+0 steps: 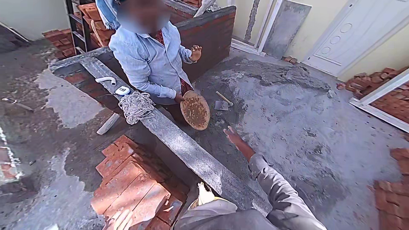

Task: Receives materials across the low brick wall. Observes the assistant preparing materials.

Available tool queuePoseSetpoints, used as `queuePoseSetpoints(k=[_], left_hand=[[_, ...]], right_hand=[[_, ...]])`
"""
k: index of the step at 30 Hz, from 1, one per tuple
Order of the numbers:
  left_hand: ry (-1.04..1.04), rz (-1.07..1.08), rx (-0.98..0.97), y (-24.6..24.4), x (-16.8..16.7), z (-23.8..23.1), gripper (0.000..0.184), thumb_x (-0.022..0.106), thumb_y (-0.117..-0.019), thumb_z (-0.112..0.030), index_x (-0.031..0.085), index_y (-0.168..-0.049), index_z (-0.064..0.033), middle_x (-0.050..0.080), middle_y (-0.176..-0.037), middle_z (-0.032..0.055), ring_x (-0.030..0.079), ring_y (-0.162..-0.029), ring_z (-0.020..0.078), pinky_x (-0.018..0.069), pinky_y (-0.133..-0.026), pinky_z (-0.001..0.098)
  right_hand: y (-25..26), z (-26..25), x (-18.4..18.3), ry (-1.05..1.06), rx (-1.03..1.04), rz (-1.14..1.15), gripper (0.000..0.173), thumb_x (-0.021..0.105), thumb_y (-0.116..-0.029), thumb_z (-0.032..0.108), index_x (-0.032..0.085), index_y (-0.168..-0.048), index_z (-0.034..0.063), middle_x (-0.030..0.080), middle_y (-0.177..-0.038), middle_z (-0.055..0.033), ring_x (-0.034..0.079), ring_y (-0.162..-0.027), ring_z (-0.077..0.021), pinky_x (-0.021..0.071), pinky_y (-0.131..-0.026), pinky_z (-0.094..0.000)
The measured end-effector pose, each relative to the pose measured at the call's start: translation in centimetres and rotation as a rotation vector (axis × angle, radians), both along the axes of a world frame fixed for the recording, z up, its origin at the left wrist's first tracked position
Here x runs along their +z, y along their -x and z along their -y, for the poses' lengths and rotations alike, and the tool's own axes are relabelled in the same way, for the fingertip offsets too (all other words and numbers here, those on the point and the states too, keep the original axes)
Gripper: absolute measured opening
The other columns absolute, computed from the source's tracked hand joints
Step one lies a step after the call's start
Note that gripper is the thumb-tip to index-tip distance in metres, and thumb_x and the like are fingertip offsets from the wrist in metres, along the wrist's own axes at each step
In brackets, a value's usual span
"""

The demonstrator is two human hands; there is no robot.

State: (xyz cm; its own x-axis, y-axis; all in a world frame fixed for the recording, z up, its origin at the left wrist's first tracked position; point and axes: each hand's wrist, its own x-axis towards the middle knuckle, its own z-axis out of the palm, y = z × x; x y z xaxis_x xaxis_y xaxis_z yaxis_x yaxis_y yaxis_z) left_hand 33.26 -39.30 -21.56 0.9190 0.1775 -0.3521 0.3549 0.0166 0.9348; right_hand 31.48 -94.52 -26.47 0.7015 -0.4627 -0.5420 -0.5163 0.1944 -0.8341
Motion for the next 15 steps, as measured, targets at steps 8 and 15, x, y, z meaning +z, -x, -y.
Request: queuePoseSetpoints(k=[8, 15], left_hand=[[-0.007, 0.049, 0.140, 1.9, -4.6, -2.4, 0.043, 0.042, -0.1104, -0.024, 0.047, -0.141, 0.0044, 0.066, -0.126, 0.0238, 0.071, -0.107, 0.0329, 0.0610, -0.090, 0.0475], [-0.019, 0.038, 0.147, 4.2, -2.6, 0.2, 0.048, 0.040, -0.1070, -0.028, 0.050, -0.138, 0.0071, 0.064, -0.129, 0.0248, 0.067, -0.114, 0.0337, 0.0574, -0.095, 0.0501]], right_hand=[[0.1, -14.7, 0.0, 0.545, 0.581, -0.038, 0.092, 0.043, -0.0951, 0.073, 0.028, -0.163, 0.0124, 0.046, -0.156, -0.0170, 0.050, -0.140, -0.0315, 0.0430, -0.113, -0.0517], [0.1, -15.0, -0.9, 0.707, 0.610, -0.060, 0.090, 0.039, -0.0962, 0.073, 0.029, -0.162, 0.0125, 0.053, -0.150, -0.0165, 0.058, -0.132, -0.0314, 0.0482, -0.108, -0.0498]])
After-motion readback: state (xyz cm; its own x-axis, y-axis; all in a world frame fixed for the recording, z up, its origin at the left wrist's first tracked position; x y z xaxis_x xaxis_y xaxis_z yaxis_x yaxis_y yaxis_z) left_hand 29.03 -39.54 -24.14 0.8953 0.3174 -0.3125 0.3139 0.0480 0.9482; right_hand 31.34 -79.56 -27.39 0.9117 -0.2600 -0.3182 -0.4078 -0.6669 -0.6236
